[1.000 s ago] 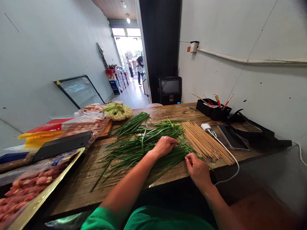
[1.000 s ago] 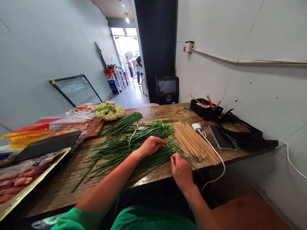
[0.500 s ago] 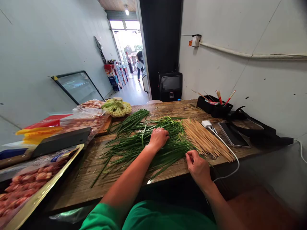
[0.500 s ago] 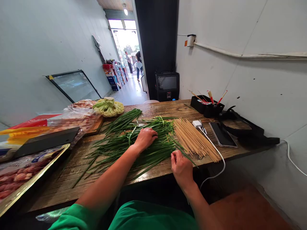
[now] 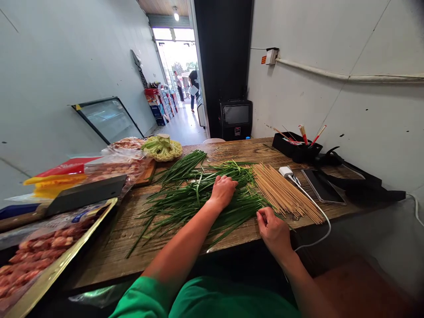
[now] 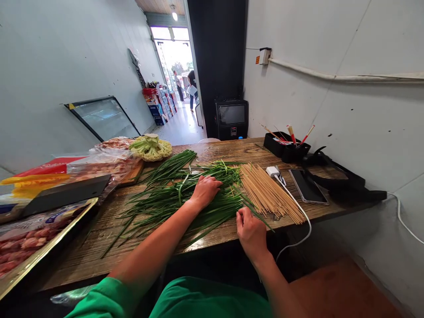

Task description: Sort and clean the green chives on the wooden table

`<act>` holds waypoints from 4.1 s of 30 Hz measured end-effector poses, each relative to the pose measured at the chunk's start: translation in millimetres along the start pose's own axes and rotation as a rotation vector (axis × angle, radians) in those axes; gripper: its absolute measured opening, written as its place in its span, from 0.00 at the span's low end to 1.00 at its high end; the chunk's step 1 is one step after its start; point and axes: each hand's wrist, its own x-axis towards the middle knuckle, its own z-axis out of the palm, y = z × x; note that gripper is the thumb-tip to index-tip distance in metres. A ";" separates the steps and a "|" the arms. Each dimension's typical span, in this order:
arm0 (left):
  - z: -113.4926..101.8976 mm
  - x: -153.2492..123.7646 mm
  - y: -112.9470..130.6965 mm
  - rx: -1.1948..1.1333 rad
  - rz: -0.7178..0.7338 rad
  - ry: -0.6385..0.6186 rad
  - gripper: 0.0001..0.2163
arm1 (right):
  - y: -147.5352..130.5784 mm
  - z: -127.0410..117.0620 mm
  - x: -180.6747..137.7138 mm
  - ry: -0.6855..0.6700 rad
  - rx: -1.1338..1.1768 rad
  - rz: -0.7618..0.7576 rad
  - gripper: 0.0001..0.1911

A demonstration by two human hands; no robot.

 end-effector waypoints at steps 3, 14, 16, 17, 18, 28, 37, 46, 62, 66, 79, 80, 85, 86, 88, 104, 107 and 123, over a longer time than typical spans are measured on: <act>0.4 0.5 -1.4 -0.085 -0.068 -0.016 0.08 | -0.4 -0.4 -0.5 0.000 -0.008 0.002 0.11; -3.2 -1.4 2.9 -0.322 -0.128 0.026 0.04 | -0.3 0.7 -1.2 0.005 -0.007 -0.012 0.11; -3.1 -1.5 1.6 -0.350 -0.111 0.025 0.05 | -0.6 0.6 -1.3 0.008 -0.005 -0.014 0.11; -3.1 -1.5 1.3 -0.358 -0.109 0.037 0.06 | -0.6 0.5 -1.3 0.008 -0.006 -0.013 0.11; -3.1 -1.4 1.3 -0.361 -0.112 0.058 0.06 | -0.6 0.5 -1.3 0.007 -0.006 -0.013 0.11; 3.4 3.6 4.2 -0.575 -0.045 0.057 0.15 | -0.2 0.0 -0.7 -0.023 0.016 -0.006 0.10; -0.6 1.7 9.7 -0.740 -0.029 -0.043 0.14 | 0.0 -0.9 -0.3 -0.007 0.013 -0.018 0.09; -7.0 1.2 14.7 -0.782 -0.164 -0.001 0.11 | -0.2 -1.0 -0.6 -0.006 0.016 -0.023 0.08; -5.9 -0.2 13.5 -0.772 -0.115 0.030 0.12 | 0.9 0.6 -0.3 -0.006 0.019 -0.025 0.09; -5.7 -0.2 12.7 -0.751 -0.105 0.039 0.12 | 0.9 0.2 -0.3 0.005 0.021 -0.032 0.09; -3.0 -0.5 11.0 -0.738 -0.086 0.047 0.13 | 1.1 1.0 -1.0 0.001 0.031 -0.015 0.09; -3.0 -0.5 10.9 -0.738 -0.089 0.047 0.13 | 1.0 0.9 -0.9 0.001 0.030 -0.015 0.09; -2.9 -0.5 10.7 -0.724 -0.107 0.038 0.13 | 0.2 -0.1 -0.3 -0.003 0.033 -0.016 0.10; -2.6 -0.5 10.5 -0.723 -0.104 0.039 0.13 | 0.2 -0.2 -0.2 -0.002 0.033 -0.018 0.10; -2.2 -0.3 10.1 -0.727 -0.094 0.042 0.13 | 0.2 -0.4 -0.2 0.000 0.032 -0.016 0.10; 4.1 -2.1 8.2 -0.715 -0.047 0.020 0.12 | -1.4 -2.4 0.6 -0.015 0.016 -0.027 0.11; 1.1 -4.9 10.1 -0.724 0.061 -0.070 0.12 | -1.7 -2.2 0.8 -0.012 0.014 -0.022 0.11; -3.3 -3.2 12.4 -0.698 -0.122 0.059 0.13 | 1.4 -0.6 -0.5 -0.016 0.018 -0.027 0.09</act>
